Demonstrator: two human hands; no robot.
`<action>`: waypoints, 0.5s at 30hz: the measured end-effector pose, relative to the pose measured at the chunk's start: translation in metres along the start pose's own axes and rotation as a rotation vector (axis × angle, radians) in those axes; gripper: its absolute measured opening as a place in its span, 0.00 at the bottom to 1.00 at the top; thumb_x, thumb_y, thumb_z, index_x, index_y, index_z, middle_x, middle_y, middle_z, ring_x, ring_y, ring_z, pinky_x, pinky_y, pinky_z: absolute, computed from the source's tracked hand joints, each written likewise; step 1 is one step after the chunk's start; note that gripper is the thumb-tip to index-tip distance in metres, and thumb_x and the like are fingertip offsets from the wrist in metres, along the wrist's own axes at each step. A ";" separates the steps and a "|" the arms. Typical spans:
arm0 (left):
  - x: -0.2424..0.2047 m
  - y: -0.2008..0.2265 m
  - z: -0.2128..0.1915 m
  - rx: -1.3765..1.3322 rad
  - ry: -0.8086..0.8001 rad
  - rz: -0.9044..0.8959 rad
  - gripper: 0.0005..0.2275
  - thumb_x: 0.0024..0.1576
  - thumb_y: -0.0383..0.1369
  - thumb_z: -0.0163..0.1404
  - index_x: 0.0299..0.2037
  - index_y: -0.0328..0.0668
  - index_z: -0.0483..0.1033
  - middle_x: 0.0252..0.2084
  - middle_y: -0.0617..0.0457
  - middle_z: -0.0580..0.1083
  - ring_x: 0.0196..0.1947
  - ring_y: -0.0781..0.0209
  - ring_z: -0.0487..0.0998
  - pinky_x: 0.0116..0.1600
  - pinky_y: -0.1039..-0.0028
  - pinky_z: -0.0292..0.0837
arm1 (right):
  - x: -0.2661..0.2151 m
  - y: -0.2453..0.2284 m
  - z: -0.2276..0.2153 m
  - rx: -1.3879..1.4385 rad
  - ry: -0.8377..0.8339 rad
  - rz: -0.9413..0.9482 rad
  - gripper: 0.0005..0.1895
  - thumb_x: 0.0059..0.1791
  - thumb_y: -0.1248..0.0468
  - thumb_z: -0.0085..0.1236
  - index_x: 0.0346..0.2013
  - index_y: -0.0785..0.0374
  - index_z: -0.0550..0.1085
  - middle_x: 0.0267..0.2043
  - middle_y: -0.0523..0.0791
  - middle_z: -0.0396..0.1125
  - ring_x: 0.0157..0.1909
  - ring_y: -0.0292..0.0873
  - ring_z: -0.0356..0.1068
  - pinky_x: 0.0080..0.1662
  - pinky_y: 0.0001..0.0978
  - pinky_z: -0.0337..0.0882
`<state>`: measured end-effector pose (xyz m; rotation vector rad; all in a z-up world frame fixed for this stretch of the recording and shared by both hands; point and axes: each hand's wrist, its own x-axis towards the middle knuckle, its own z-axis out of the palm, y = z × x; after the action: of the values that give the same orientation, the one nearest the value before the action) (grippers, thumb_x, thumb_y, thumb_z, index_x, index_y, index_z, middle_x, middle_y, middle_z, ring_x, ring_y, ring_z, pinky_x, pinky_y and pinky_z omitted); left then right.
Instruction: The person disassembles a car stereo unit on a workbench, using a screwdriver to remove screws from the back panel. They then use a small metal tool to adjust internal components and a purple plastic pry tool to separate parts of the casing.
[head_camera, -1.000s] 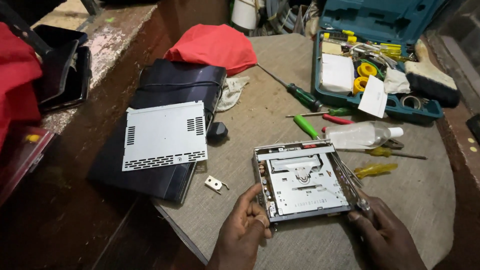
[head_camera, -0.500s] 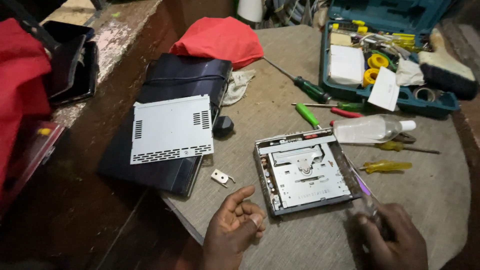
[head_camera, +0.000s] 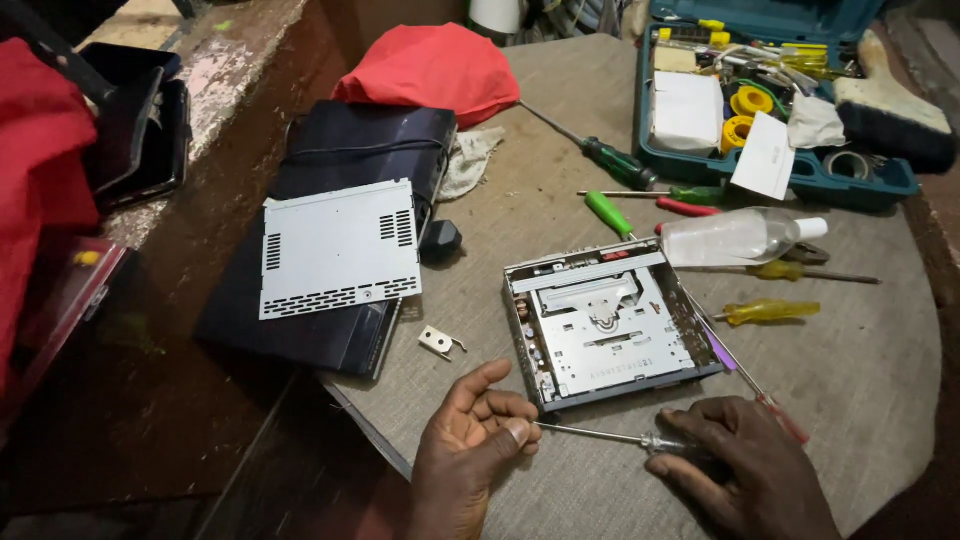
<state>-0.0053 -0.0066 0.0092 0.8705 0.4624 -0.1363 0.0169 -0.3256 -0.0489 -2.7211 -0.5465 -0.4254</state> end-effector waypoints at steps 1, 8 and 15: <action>0.001 -0.004 -0.005 0.001 0.002 0.000 0.30 0.53 0.12 0.56 0.69 0.32 0.74 0.39 0.38 0.79 0.34 0.52 0.81 0.39 0.67 0.82 | 0.000 -0.008 -0.001 0.002 -0.001 0.000 0.29 0.36 0.37 0.74 0.49 0.36 0.84 0.43 0.32 0.76 0.47 0.35 0.75 0.54 0.41 0.62; -0.012 -0.027 0.001 0.527 -0.044 0.379 0.22 0.48 0.24 0.65 0.56 0.43 0.86 0.34 0.51 0.88 0.31 0.65 0.86 0.36 0.74 0.84 | 0.011 -0.091 -0.028 0.649 0.137 0.135 0.11 0.46 0.60 0.68 0.40 0.58 0.88 0.33 0.43 0.82 0.34 0.37 0.82 0.40 0.26 0.78; 0.005 -0.018 0.010 1.618 -0.612 0.183 0.17 0.72 0.52 0.38 0.41 0.56 0.75 0.31 0.56 0.76 0.35 0.62 0.81 0.35 0.62 0.66 | 0.005 -0.099 -0.013 1.317 -0.289 0.771 0.08 0.47 0.70 0.69 0.33 0.74 0.90 0.33 0.52 0.84 0.38 0.47 0.81 0.47 0.41 0.76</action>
<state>-0.0030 -0.0257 -0.0001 2.3332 -0.4521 -0.6301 -0.0228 -0.2428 -0.0098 -1.4827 0.1889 0.4207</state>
